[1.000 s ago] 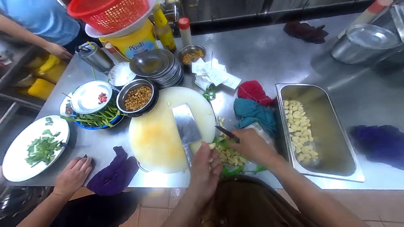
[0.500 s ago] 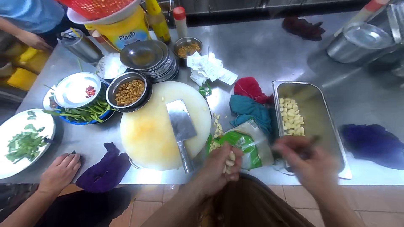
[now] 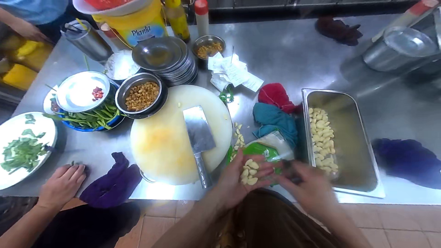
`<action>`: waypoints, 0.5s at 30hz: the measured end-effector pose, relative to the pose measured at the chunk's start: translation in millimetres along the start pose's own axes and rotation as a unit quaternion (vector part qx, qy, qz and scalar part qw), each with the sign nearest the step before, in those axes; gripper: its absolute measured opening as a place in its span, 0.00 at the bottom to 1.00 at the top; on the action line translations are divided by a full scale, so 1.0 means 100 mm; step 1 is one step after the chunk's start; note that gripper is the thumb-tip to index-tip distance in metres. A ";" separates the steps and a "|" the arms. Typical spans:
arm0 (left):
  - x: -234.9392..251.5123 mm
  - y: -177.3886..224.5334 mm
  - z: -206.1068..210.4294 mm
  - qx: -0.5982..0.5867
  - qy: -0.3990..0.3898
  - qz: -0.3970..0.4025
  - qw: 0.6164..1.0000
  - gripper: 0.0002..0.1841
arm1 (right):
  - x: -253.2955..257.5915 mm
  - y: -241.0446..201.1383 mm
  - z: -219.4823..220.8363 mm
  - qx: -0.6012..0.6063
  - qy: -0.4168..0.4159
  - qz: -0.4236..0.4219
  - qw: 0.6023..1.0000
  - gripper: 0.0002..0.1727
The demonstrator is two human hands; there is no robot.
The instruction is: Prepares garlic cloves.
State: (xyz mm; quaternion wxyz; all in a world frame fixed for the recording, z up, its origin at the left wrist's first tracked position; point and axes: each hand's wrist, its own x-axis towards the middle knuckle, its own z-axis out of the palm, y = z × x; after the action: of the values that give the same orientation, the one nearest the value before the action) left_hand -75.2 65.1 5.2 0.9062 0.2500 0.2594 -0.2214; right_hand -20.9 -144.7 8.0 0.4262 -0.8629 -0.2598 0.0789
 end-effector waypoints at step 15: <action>-0.09 0.03 -0.02 0.080 0.056 0.008 0.995 0.28 | 0.37 -0.30 0.23 -0.010 -0.216 0.125 0.968 0.20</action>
State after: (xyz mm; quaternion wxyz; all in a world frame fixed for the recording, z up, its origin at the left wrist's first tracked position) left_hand -80.7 71.0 10.2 0.8690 0.3359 0.2889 -0.2205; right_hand -8.9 -94.6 20.0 0.3376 -0.8555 -0.2365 0.3135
